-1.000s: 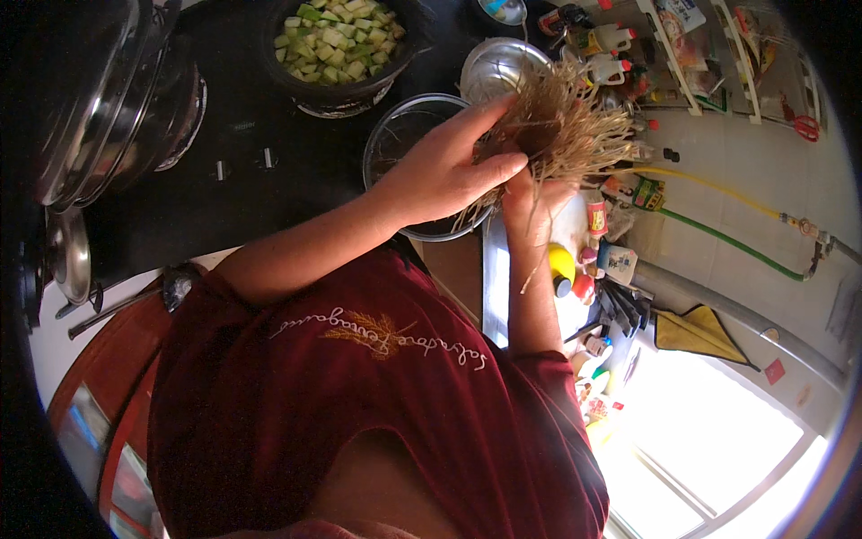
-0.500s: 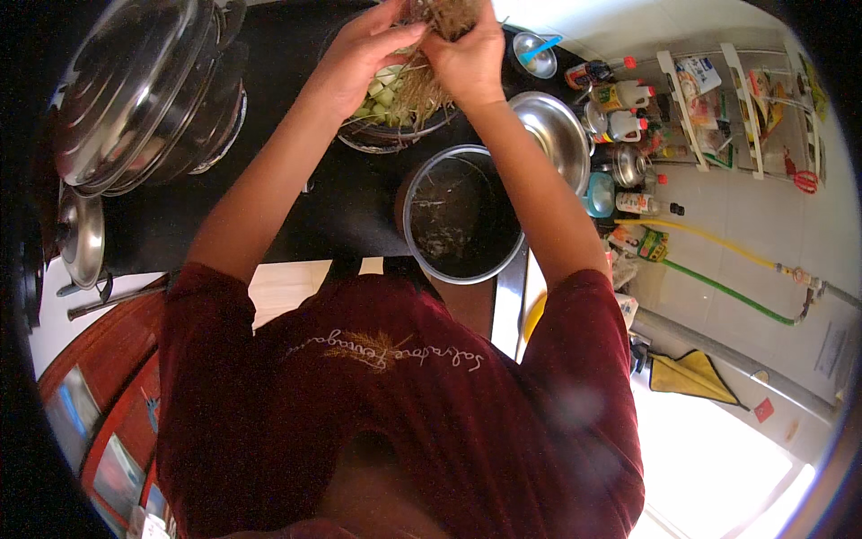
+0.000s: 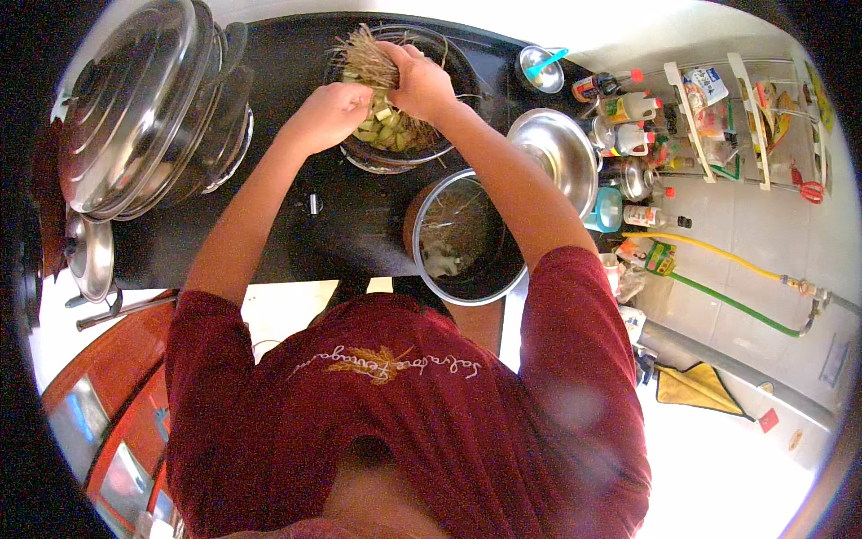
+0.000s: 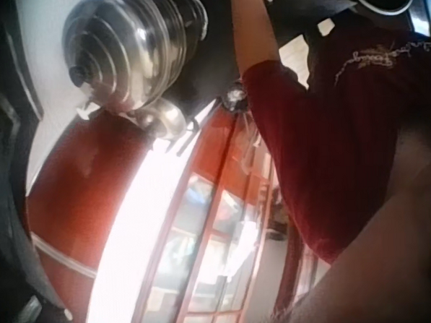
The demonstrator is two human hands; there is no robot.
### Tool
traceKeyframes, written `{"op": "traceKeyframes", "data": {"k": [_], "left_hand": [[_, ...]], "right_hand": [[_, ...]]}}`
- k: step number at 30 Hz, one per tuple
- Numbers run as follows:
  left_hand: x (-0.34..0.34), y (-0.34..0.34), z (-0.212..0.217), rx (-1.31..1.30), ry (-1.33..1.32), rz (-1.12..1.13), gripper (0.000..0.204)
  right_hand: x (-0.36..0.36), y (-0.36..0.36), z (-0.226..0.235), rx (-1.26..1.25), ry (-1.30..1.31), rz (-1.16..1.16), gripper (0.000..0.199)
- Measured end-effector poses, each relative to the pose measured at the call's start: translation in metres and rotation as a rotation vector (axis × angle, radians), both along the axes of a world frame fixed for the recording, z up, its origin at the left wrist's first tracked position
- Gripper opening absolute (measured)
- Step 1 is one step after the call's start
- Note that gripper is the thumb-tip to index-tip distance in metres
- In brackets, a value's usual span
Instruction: The person prepares ingredients by sorting through dried plant material in a pot, transferring it into another pot containing chopped green vegetables on a stovetop, and سپس rinsing kelp in a basin of water in a sink.
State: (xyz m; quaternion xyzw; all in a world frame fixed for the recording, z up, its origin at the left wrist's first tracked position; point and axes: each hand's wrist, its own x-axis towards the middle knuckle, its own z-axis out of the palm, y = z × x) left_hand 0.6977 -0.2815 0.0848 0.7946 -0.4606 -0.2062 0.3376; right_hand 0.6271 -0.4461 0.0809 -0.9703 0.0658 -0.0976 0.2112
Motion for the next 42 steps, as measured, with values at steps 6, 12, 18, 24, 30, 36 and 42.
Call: {"op": "traceKeyframes", "data": {"k": [6, 12, 18, 24, 30, 36, 42], "left_hand": [[0.003, 0.017, 0.002, -0.085, -0.026, 0.011, 0.016], [0.002, 0.011, 0.02, -0.299, 0.044, 0.206, 0.016], [0.003, -0.005, 0.027, -0.216, -0.254, 0.281, 0.029], [0.001, -0.009, 0.017, 0.068, -0.344, 0.134, 0.034], [0.005, 0.003, 0.004, 0.072, -0.441, -0.057, 0.029], [0.001, -0.005, 0.008, 0.043, -0.47, -0.03, 0.039], [0.016, -0.025, -0.005, -0.054, -0.486, 0.009, 0.038]], "right_hand": [[-0.002, -0.004, 0.006, -0.098, 0.043, 0.061, 0.07], [-0.01, -0.002, 0.013, -0.286, 0.176, 0.021, 0.077], [-0.02, 0.002, 0.015, -0.284, 0.157, 0.03, 0.084], [-0.04, -0.024, 0.032, -0.073, 0.163, 0.17, 0.071], [-0.06, -0.034, 0.032, 0.124, 0.061, 0.099, 0.065], [-0.06, -0.049, 0.012, 0.108, -0.023, -0.021, 0.063], [-0.045, -0.039, 0.002, 0.086, 0.128, -0.015, 0.048]]}}
